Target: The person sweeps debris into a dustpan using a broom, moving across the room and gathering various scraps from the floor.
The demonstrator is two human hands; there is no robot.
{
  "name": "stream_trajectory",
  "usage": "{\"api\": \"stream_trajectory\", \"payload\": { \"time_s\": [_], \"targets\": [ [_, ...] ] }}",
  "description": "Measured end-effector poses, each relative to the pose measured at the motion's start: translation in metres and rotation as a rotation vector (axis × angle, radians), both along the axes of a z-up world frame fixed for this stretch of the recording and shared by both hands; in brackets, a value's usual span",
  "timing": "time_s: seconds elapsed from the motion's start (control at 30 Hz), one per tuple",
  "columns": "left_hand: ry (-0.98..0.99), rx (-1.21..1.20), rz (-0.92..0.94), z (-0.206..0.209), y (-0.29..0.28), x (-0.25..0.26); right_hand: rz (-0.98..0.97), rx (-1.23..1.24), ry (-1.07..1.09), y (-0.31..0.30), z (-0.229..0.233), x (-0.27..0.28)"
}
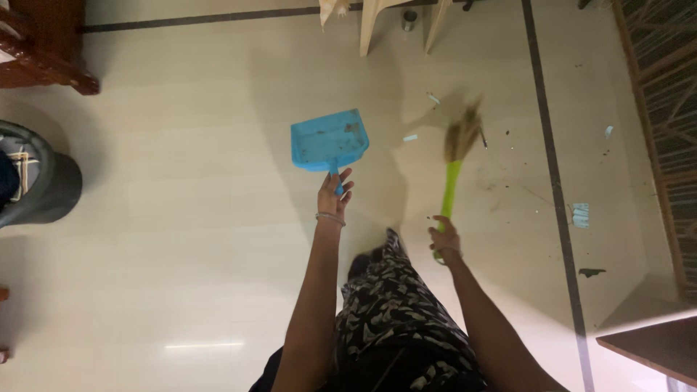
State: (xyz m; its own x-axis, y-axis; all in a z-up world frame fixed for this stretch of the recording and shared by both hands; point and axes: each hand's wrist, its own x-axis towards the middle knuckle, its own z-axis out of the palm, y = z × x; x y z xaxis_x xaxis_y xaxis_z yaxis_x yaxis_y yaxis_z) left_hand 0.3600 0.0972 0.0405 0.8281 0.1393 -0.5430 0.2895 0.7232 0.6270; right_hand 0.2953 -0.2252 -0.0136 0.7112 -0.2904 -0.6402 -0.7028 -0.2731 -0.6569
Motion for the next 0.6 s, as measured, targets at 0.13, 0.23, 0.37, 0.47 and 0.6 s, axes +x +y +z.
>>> {"api": "stream_trajectory", "payload": {
  "time_s": [0.13,0.23,0.37,0.47,0.6],
  "targets": [
    [-0.003,-0.002,0.028,0.0,0.006,0.008,0.249,-0.114,0.121,0.035,-0.009,-0.027],
    [0.001,-0.007,0.046,-0.002,0.014,0.013,0.538,-0.259,0.095,0.059,-0.016,-0.03],
    [-0.019,0.004,0.063,-0.008,0.025,0.018,0.964,-0.438,0.179,0.083,-0.027,-0.001],
    [0.022,0.035,0.077,-0.021,0.033,0.023,1.185,-0.606,0.093,0.104,-0.036,0.032],
    [0.063,0.054,0.054,-0.032,0.039,0.033,1.287,-0.664,0.195,0.119,-0.046,0.078]
  ]
}}
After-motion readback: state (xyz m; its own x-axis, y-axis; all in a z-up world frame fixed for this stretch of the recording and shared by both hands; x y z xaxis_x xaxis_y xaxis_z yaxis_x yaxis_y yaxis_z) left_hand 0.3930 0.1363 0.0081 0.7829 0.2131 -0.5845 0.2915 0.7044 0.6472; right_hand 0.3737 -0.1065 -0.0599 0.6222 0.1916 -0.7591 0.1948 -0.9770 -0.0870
